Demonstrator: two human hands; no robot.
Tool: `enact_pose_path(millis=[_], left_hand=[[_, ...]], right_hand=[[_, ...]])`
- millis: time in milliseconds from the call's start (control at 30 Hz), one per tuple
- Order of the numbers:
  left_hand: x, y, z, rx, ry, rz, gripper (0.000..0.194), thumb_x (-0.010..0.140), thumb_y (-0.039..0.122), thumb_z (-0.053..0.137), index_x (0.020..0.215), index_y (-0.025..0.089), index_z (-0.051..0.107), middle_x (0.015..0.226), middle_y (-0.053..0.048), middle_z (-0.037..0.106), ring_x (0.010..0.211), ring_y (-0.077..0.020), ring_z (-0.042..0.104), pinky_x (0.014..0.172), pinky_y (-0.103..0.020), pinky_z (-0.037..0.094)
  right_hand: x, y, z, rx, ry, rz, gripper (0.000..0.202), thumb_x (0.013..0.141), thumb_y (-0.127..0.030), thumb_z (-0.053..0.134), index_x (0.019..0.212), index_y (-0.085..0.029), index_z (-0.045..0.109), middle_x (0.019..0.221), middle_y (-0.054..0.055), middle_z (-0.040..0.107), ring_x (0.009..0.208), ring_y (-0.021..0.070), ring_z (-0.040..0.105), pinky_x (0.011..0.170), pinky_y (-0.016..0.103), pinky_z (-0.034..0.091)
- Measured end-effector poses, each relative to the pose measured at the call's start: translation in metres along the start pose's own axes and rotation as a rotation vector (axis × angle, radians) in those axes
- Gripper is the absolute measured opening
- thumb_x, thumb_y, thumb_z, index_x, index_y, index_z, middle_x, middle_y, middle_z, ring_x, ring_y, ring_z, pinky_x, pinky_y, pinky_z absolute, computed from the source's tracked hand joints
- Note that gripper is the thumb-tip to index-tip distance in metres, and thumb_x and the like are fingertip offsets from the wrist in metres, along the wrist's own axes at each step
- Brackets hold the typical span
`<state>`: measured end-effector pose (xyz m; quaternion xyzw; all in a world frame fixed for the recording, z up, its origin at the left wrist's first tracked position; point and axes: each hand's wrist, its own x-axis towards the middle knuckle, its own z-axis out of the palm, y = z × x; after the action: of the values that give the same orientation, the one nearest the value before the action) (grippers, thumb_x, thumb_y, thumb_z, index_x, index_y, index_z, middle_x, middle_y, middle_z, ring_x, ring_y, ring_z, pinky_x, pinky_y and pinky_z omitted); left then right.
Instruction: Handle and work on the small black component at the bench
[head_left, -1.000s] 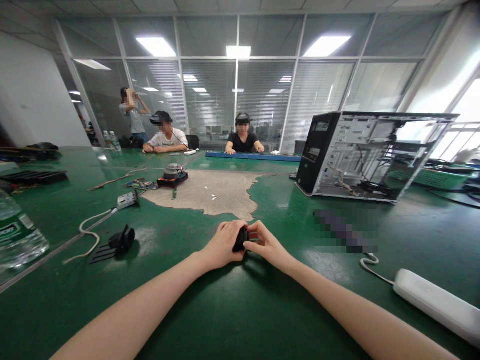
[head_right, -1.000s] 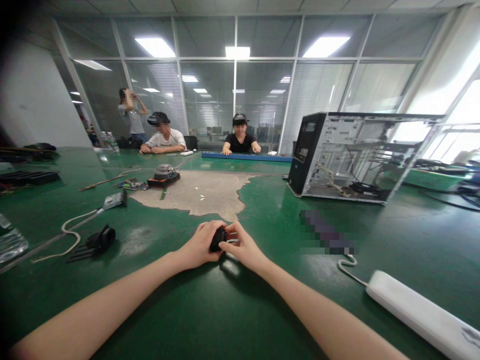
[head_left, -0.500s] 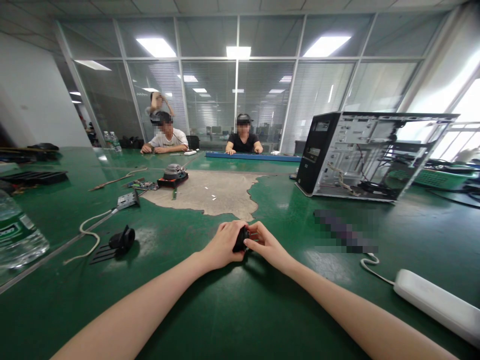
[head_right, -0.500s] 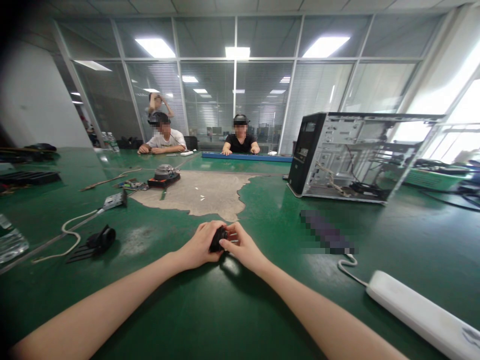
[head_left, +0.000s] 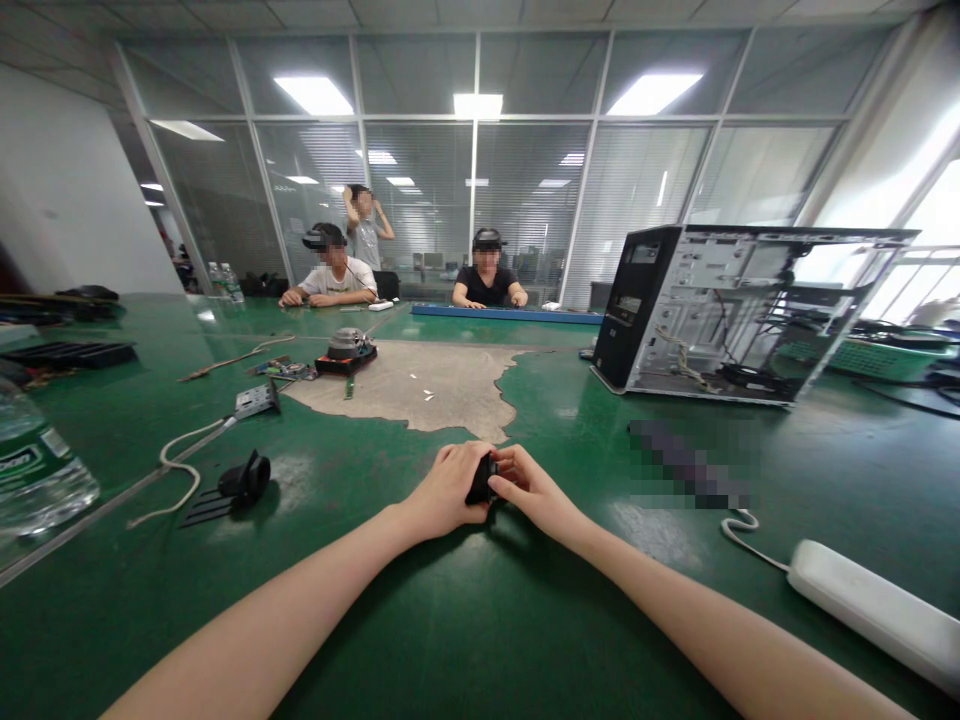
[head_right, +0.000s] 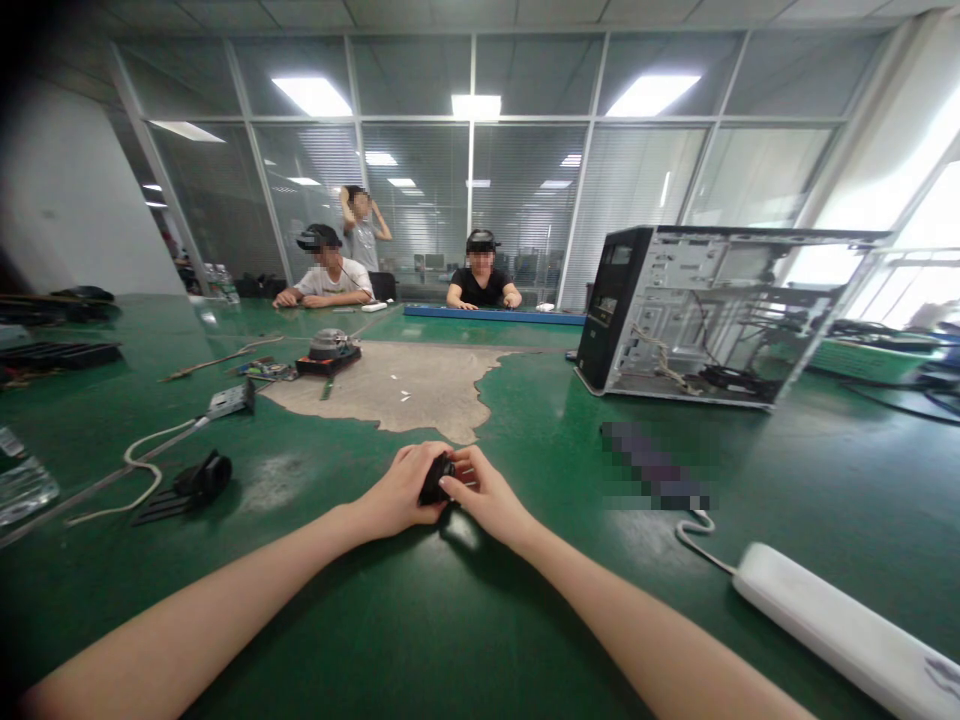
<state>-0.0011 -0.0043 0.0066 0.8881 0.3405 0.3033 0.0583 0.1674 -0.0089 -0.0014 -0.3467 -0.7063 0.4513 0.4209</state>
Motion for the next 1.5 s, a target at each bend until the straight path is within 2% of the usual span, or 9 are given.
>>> enact_pose_path(millis=[133, 267, 533, 733, 900, 1033, 1333, 1500], left_hand=[[0.0, 0.0, 0.0, -0.007, -0.007, 0.003, 0.061, 0.059, 0.016, 0.058, 0.113, 0.022, 0.03, 0.108, -0.005, 0.047, 0.102, -0.0216, 0.043, 0.09, -0.037, 0.028], [0.0, 0.0, -0.001, -0.002, -0.001, 0.01, 0.06, 0.06, 0.017, 0.058, 0.113, 0.021, 0.03, 0.109, -0.006, 0.046, 0.102, -0.0216, 0.044, 0.09, -0.037, 0.028], [0.0, 0.0, 0.001, 0.001, 0.003, -0.007, 0.059, 0.06, 0.017, 0.059, 0.112, 0.021, 0.031, 0.108, -0.005, 0.047, 0.102, -0.0217, 0.044, 0.09, -0.037, 0.028], [0.0, 0.001, -0.001, 0.0, 0.002, -0.003, 0.061, 0.059, 0.016, 0.059, 0.112, 0.021, 0.03, 0.107, -0.004, 0.047, 0.102, -0.0211, 0.043, 0.09, -0.036, 0.028], [0.0, 0.001, -0.001, 0.002, -0.001, -0.001, 0.061, 0.059, 0.016, 0.058, 0.113, 0.022, 0.03, 0.108, -0.005, 0.046, 0.103, -0.0214, 0.043, 0.089, -0.037, 0.028], [0.0, 0.0, 0.0, 0.009, -0.003, -0.009, 0.059, 0.059, 0.017, 0.058, 0.112, 0.022, 0.031, 0.108, -0.005, 0.047, 0.102, -0.0222, 0.044, 0.089, -0.037, 0.029], [-0.001, 0.0, -0.002, 0.0, 0.003, 0.012, 0.06, 0.059, 0.017, 0.059, 0.111, 0.022, 0.031, 0.108, -0.005, 0.047, 0.102, -0.0214, 0.043, 0.089, -0.036, 0.028], [-0.001, 0.0, -0.002, -0.007, -0.001, 0.006, 0.06, 0.059, 0.018, 0.059, 0.112, 0.022, 0.031, 0.108, -0.005, 0.047, 0.102, -0.0214, 0.043, 0.089, -0.036, 0.028]], right_hand=[[-0.002, -0.003, -0.001, 0.036, -0.032, -0.046, 0.023, 0.073, -0.03, 0.059, 0.088, -0.021, 0.044, 0.091, 0.0, 0.051, 0.087, 0.0142, 0.053, 0.076, 0.03, 0.044], [-0.001, -0.003, 0.0, 0.044, -0.005, -0.021, 0.02, 0.075, -0.032, 0.056, 0.087, -0.022, 0.044, 0.088, 0.0, 0.051, 0.084, 0.014, 0.054, 0.073, 0.03, 0.045], [0.001, 0.001, 0.0, 0.004, 0.045, 0.039, 0.029, 0.075, -0.033, 0.056, 0.098, -0.021, 0.044, 0.09, 0.003, 0.053, 0.083, 0.0153, 0.054, 0.073, 0.033, 0.045], [-0.001, -0.004, 0.0, 0.041, -0.013, -0.018, 0.024, 0.071, -0.03, 0.061, 0.087, -0.021, 0.044, 0.092, 0.001, 0.052, 0.085, 0.0144, 0.053, 0.074, 0.03, 0.045], [0.0, -0.002, 0.001, 0.032, 0.031, 0.012, 0.02, 0.076, -0.035, 0.054, 0.087, -0.021, 0.045, 0.084, 0.0, 0.054, 0.081, 0.0141, 0.054, 0.071, 0.03, 0.045], [0.002, 0.006, 0.001, 0.01, 0.056, 0.04, 0.026, 0.076, -0.037, 0.054, 0.094, -0.021, 0.044, 0.088, 0.001, 0.054, 0.082, 0.0147, 0.054, 0.071, 0.03, 0.045], [-0.002, -0.003, 0.002, -0.023, 0.012, -0.012, 0.022, 0.075, -0.034, 0.057, 0.089, -0.021, 0.045, 0.088, 0.0, 0.051, 0.083, 0.014, 0.053, 0.071, 0.028, 0.046], [-0.001, 0.0, 0.003, -0.027, 0.032, 0.015, 0.022, 0.079, -0.037, 0.049, 0.094, -0.022, 0.044, 0.088, 0.001, 0.052, 0.078, 0.0133, 0.054, 0.068, 0.029, 0.047]])
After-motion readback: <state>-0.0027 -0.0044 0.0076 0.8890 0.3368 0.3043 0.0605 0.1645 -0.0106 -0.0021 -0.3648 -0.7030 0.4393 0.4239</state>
